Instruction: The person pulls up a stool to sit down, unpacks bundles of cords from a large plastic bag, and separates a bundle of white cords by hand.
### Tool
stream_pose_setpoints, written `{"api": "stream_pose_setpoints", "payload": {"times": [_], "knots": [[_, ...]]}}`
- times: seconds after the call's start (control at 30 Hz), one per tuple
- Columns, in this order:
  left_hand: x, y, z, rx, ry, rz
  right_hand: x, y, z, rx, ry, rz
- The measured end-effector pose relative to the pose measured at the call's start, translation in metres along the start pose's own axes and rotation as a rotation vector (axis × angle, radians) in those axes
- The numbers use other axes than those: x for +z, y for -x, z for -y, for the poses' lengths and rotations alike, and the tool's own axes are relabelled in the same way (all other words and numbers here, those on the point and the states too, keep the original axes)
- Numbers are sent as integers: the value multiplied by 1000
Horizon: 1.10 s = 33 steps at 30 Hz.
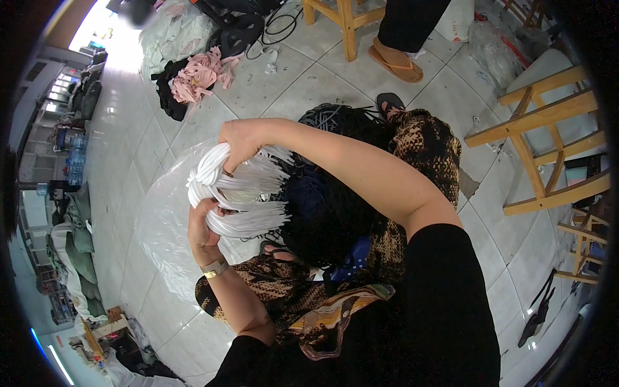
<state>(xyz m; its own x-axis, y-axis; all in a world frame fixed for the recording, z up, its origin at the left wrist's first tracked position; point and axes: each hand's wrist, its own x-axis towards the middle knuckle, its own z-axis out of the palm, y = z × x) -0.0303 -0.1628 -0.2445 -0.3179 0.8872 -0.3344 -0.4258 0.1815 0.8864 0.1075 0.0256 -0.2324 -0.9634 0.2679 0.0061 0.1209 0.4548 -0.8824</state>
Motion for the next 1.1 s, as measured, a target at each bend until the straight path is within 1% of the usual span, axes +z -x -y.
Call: {"api": "stream_pose_setpoints", "payload": {"times": [0.13, 0.23, 0.33, 0.43, 0.53, 0.63, 0.73, 0.83, 0.93, 1.03, 1.1], "knots": [[3, 1, -2, 11, -16, -30, -4, 1, 0, 5, -59, 34], [1, 1, -3, 6, -23, -26, -3, -2, -6, -9, -54, -7], [-1, 0, -1, 4, -27, -16, -7, -2, 0, 151, -112, 145], [-1, 0, -1, 2, -16, -16, -2, -4, -9, 97, -177, 146], [0, 0, -1, 6, -11, -20, 1, -2, -9, -19, -125, 55], [-1, 0, -1, 0, -11, -19, -1, 1, -1, 84, -50, 126], [0, 1, -2, 1, -9, -12, -1, 0, -2, 111, -52, 115], [-1, 1, -1, 1, -6, -16, 3, -8, -12, 161, -141, 99], [1, 0, -3, 5, -2, -21, -3, 3, 4, 216, -307, 145], [5, 0, -4, 17, -5, -52, -1, -1, -2, 202, -250, 207], [7, 1, -6, 23, -17, -79, 5, -3, -10, 119, -201, 135]]}}
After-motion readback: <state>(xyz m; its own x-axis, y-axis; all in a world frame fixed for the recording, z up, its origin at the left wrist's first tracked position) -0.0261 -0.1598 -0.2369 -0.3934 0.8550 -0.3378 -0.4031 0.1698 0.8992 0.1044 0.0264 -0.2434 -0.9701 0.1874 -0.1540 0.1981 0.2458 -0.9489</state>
